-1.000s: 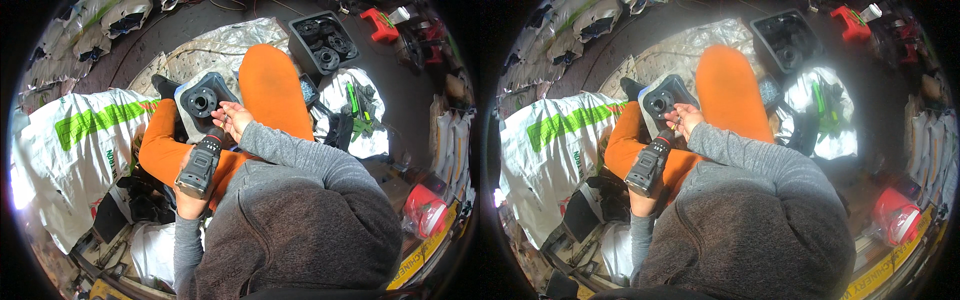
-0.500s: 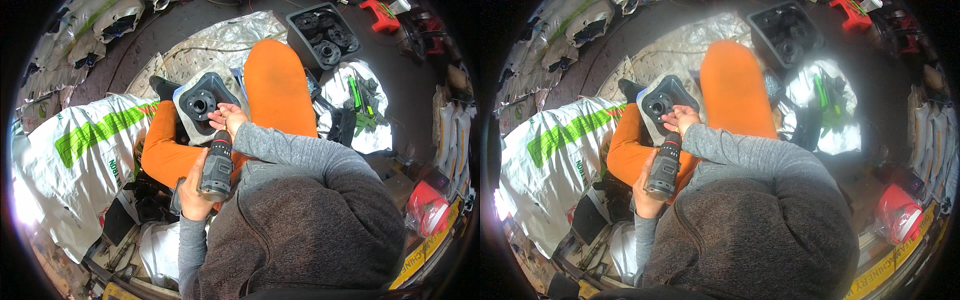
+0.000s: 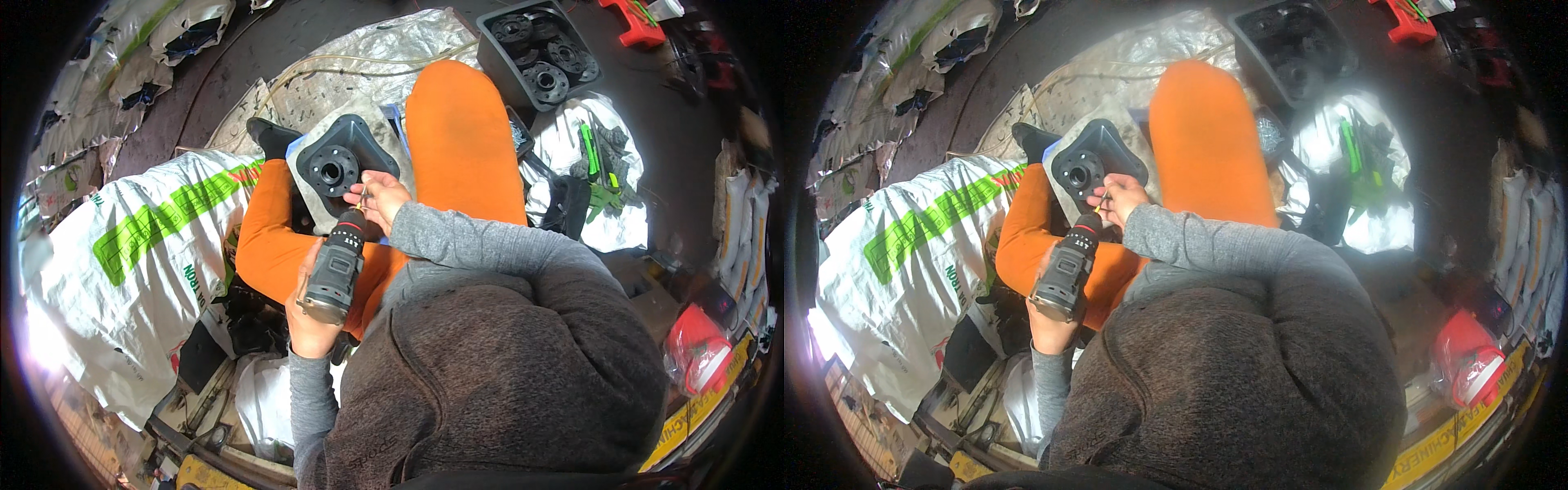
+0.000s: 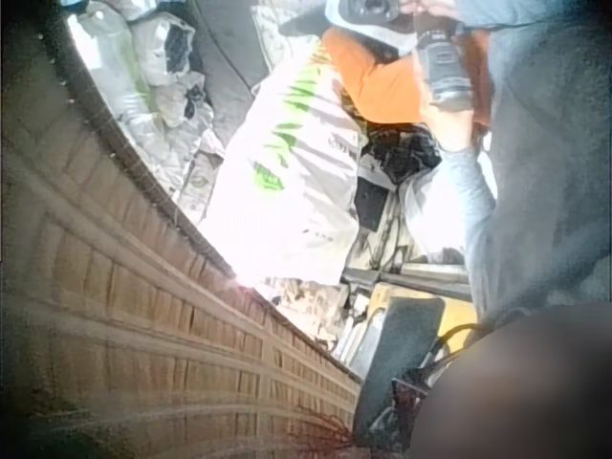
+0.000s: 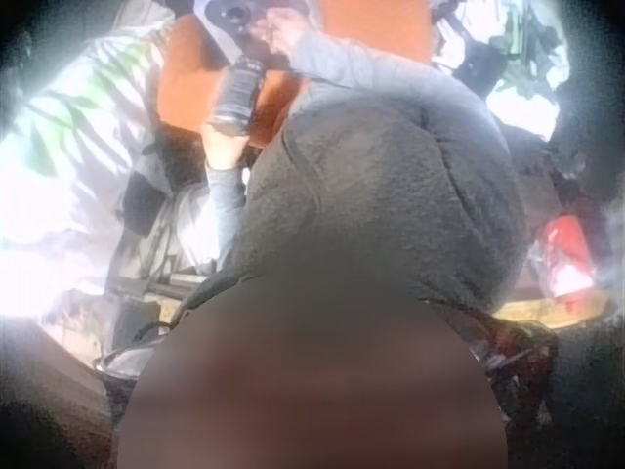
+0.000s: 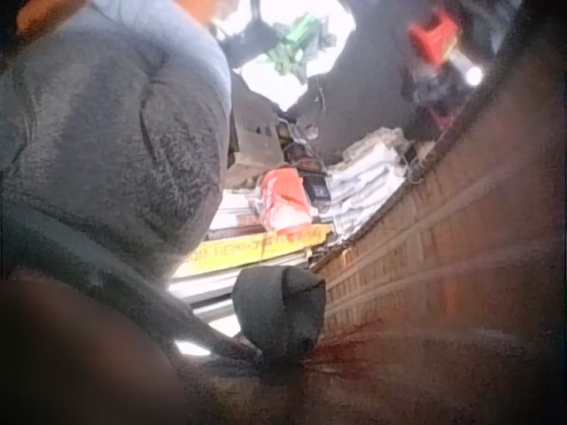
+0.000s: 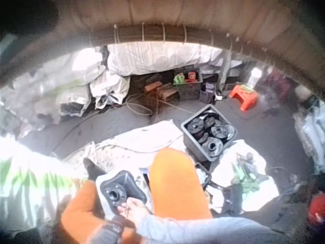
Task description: The person sits on the floor and uses a cordless drill to fasten screws into a black plastic mechanical part. They repeatedly pick up screws from a tray, insert them into the part, and tighten them with the drill.
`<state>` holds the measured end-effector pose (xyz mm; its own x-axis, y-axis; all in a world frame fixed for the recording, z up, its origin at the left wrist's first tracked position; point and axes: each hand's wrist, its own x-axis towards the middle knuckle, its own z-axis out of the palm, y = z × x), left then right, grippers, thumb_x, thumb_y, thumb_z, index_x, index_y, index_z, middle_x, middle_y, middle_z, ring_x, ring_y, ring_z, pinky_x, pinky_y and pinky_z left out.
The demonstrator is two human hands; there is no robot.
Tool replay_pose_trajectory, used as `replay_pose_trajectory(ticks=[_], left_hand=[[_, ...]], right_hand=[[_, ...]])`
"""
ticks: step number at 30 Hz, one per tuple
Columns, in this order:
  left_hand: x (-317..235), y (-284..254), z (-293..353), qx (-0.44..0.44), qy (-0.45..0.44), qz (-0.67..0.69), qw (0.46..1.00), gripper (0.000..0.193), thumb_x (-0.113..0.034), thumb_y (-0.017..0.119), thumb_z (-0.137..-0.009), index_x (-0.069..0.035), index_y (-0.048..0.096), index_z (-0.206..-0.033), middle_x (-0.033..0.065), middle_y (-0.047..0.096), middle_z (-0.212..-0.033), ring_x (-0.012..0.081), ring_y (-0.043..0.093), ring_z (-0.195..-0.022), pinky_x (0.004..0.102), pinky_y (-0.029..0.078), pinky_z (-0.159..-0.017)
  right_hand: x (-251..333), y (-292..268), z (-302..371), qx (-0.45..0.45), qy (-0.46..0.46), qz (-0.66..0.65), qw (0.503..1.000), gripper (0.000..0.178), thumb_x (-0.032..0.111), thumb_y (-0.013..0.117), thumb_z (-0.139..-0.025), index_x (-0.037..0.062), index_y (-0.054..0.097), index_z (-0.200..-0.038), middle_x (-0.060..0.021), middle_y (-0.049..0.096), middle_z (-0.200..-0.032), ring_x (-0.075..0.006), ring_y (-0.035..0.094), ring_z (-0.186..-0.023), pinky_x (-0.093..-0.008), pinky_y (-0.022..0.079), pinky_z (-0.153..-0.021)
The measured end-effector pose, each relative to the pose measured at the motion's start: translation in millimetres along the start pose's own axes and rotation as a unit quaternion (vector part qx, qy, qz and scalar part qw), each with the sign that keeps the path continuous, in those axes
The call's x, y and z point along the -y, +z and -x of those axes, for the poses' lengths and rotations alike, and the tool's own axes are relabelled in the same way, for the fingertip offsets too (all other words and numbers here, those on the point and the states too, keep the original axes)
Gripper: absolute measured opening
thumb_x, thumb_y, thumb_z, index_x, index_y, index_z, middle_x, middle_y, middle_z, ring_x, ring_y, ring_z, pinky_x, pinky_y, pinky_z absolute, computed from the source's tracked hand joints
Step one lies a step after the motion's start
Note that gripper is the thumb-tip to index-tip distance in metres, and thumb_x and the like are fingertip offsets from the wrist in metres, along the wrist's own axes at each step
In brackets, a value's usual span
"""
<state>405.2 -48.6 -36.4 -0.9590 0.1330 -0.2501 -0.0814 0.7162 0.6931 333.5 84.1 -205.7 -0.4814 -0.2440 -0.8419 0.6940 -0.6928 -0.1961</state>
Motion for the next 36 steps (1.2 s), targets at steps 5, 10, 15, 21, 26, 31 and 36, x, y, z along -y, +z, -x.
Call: replay_pose_trajectory(ticks=[5, 10, 15, 21, 26, 31, 36], left_hand=[[9.8, -10.5, -22.1, 0.012, -0.023, -0.035, 0.999, 0.052, 0.000, 0.061, -0.072, 0.001, 0.052, -0.123, 0.0182, 0.060, -0.118, 0.0291, 0.058, -0.111, 0.0358, 0.045, -0.094], [15.9, -13.3, -42.7, 0.028, -0.066, -0.023, 0.997, 0.051, 0.001, 0.059, -0.072, 0.000, 0.052, -0.123, 0.0179, 0.059, -0.118, 0.0304, 0.057, -0.112, 0.0366, 0.044, -0.095], [19.2, -14.4, -62.9, 0.064, -0.074, -0.038, 0.995, 0.049, 0.001, 0.061, -0.072, -0.001, 0.055, -0.120, 0.0164, 0.063, -0.111, 0.0282, 0.063, -0.102, 0.0338, 0.049, -0.087], [17.8, -23.4, -87.7, 0.145, -0.129, -0.091, 0.977, 0.038, 0.000, 0.062, -0.072, -0.004, 0.062, -0.109, 0.0120, 0.065, -0.102, 0.0257, 0.063, -0.095, 0.0344, 0.048, -0.083], [15.4, -24.2, -101.5, 0.160, -0.050, -0.112, 0.979, 0.044, 0.001, 0.062, -0.063, -0.001, 0.060, -0.107, 0.0176, 0.062, -0.107, 0.0341, 0.060, -0.099, 0.0373, 0.048, -0.088], [10.4, -21.4, -112.2, 0.171, 0.008, -0.168, 0.971, 0.049, 0.004, 0.063, -0.061, -0.002, 0.059, -0.109, 0.0175, 0.061, -0.108, 0.0348, 0.060, -0.099, 0.0377, 0.048, -0.087], [18.8, -18.5, -118.1, 0.204, -0.024, -0.143, 0.968, 0.049, 0.004, 0.062, -0.062, -0.002, 0.059, -0.111, 0.0173, 0.060, -0.112, 0.0349, 0.059, -0.102, 0.0367, 0.048, -0.089]], right_hand=[[-3.3, -25.5, -35.2, -0.045, -0.024, 0.239, 0.970, 0.044, 0.026, 0.065, -0.086, 0.0071, 0.049, -0.123, -0.0099, 0.058, -0.114, -0.0201, 0.058, -0.102, -0.0340, 0.051, -0.077], [-19.0, -33.1, -74.8, 0.083, -0.068, 0.298, 0.949, 0.057, 0.025, 0.072, -0.081, -0.0061, 0.049, -0.122, -0.0143, 0.063, -0.113, -0.0215, 0.058, -0.106, -0.0316, 0.045, -0.091], [-22.7, -31.1, -81.5, 0.090, -0.089, 0.387, 0.913, 0.049, 0.035, 0.071, -0.081, -0.0023, 0.060, -0.112, -0.0147, 0.065, -0.110, -0.0242, 0.061, -0.103, -0.0337, 0.044, -0.091], [-16.7, -24.1, -64.2, -0.003, -0.172, 0.510, 0.843, 0.041, 0.039, 0.070, -0.081, 0.0023, 0.066, -0.100, -0.0136, 0.059, -0.112, -0.0269, 0.059, -0.100, -0.0360, 0.045, -0.088], [-18.3, -21.5, -59.3, -0.023, -0.215, 0.512, 0.831, 0.035, 0.036, 0.071, -0.081, 0.0033, 0.067, -0.094, -0.0141, 0.059, -0.110, -0.0283, 0.058, -0.101, -0.0367, 0.045, -0.087], [-19.9, -23.6, -60.9, -0.003, -0.212, 0.494, 0.843, 0.038, 0.037, 0.072, -0.078, 0.0038, 0.067, -0.097, -0.0117, 0.059, -0.111, -0.0314, 0.054, -0.105, -0.0398, 0.041, -0.093], [-18.9, -24.2, -60.1, 0.009, -0.238, 0.476, 0.847, 0.036, 0.035, 0.072, -0.078, 0.0040, 0.066, -0.096, -0.0131, 0.060, -0.107, -0.0330, 0.054, -0.102, -0.0410, 0.043, -0.090]])
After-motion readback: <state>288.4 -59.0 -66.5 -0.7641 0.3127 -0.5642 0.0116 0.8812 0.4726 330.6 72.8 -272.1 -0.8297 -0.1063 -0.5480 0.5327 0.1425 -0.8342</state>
